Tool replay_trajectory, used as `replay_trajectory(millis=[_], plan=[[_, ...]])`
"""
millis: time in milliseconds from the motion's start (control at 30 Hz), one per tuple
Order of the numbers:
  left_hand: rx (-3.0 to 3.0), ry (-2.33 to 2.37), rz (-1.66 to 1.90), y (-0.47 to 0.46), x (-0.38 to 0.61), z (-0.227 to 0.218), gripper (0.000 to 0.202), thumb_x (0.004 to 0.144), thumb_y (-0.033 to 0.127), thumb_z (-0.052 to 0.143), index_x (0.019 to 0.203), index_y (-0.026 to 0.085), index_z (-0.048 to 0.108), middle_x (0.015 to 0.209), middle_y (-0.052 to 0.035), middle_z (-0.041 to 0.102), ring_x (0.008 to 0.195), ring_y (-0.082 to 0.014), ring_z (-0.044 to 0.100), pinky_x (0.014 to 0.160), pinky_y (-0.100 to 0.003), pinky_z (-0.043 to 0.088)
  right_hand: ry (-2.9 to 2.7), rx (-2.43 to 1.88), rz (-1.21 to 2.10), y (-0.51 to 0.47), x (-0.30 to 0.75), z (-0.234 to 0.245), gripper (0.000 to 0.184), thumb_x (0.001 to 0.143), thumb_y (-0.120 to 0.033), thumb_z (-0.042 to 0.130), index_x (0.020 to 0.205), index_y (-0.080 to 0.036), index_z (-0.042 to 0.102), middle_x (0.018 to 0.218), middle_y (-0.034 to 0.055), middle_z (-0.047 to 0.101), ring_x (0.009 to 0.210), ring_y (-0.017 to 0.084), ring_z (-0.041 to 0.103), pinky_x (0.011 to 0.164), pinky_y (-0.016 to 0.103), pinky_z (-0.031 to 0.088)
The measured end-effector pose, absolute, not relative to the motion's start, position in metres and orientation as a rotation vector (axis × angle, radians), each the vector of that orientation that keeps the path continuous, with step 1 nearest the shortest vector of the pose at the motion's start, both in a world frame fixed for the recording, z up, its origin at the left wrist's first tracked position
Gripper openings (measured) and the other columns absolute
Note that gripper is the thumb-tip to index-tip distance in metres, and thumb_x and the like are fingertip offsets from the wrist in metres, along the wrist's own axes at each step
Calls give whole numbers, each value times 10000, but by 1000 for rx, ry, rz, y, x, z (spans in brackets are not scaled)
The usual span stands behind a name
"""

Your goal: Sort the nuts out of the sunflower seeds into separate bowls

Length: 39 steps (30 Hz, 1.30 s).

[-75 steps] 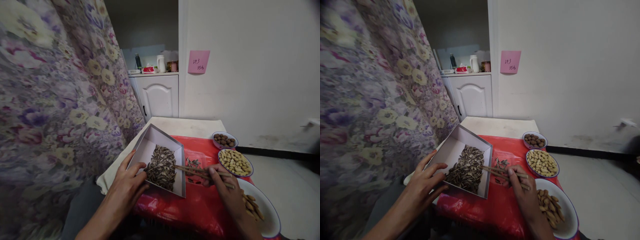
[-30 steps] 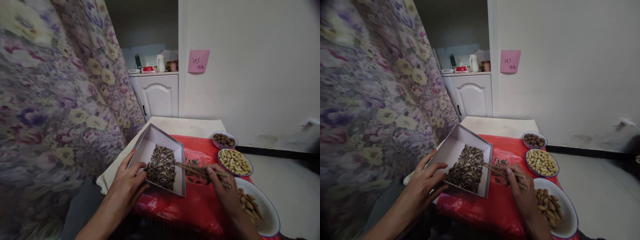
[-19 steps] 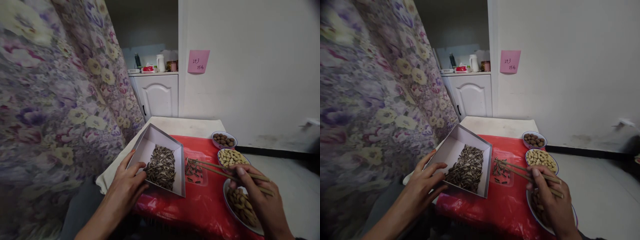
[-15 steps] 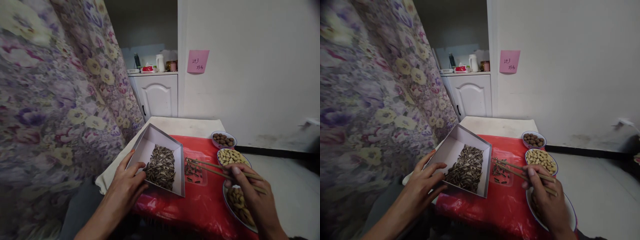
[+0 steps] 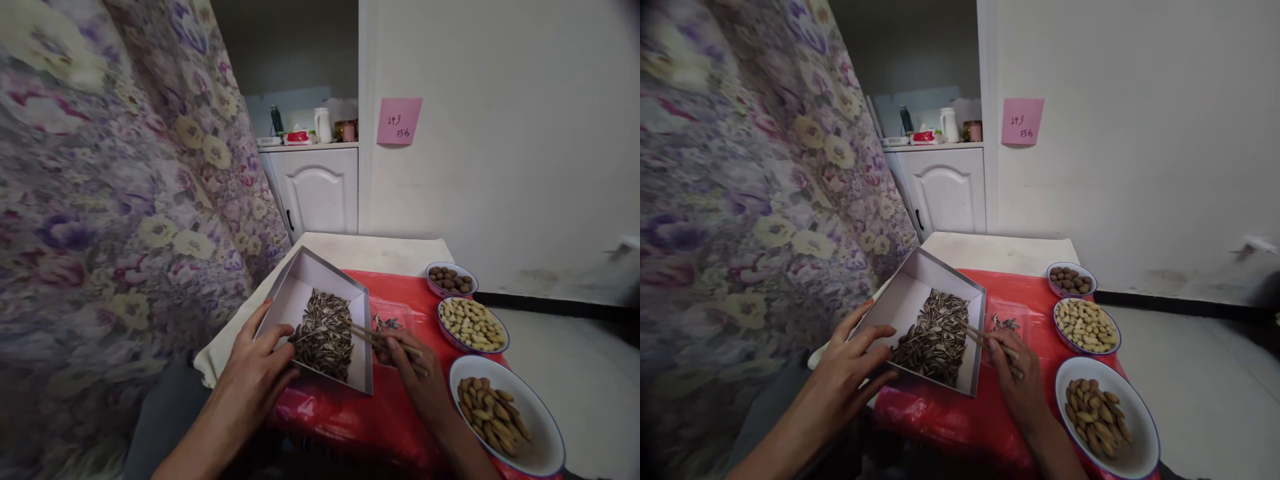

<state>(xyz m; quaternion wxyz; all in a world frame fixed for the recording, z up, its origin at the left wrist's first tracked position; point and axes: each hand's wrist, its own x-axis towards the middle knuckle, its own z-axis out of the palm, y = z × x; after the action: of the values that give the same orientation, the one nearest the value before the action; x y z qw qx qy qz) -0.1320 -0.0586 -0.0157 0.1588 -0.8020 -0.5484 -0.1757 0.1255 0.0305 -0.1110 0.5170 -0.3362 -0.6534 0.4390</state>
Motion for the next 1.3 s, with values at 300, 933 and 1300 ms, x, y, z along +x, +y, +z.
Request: replay_trajectory(millis=[300, 933, 1300], plan=[[-2298, -1566, -534, -59, -132, -16, 101, 851, 165, 600, 756, 186, 572, 1075, -86, 596, 1356, -383, 293, 1068, -639, 355, -1541, -835, 1073, 30, 125, -110, 271, 964, -397, 504, 966, -198, 687, 853, 59, 692, 764, 203, 671, 649, 280, 586], [-2284, -1579, -550, -58, -134, -19, 103, 843, 163, 611, 749, 190, 578, 1083, -74, 601, 1372, -381, 283, 1073, -631, 355, -1325, -1205, 815, 19, 203, -72, 291, 865, -471, 625, 945, -203, 707, 932, 72, 751, 697, 225, 727, 632, 277, 586], [-2292, -1561, -558, -58, -134, -18, 90, 840, 166, 613, 759, 194, 586, 1088, -87, 609, 1389, -392, 263, 1054, -641, 375, -1401, -1274, 748, 15, 226, -62, 378, 892, -528, 568, 953, -184, 710, 629, 33, 688, 716, 245, 693, 674, 298, 535]])
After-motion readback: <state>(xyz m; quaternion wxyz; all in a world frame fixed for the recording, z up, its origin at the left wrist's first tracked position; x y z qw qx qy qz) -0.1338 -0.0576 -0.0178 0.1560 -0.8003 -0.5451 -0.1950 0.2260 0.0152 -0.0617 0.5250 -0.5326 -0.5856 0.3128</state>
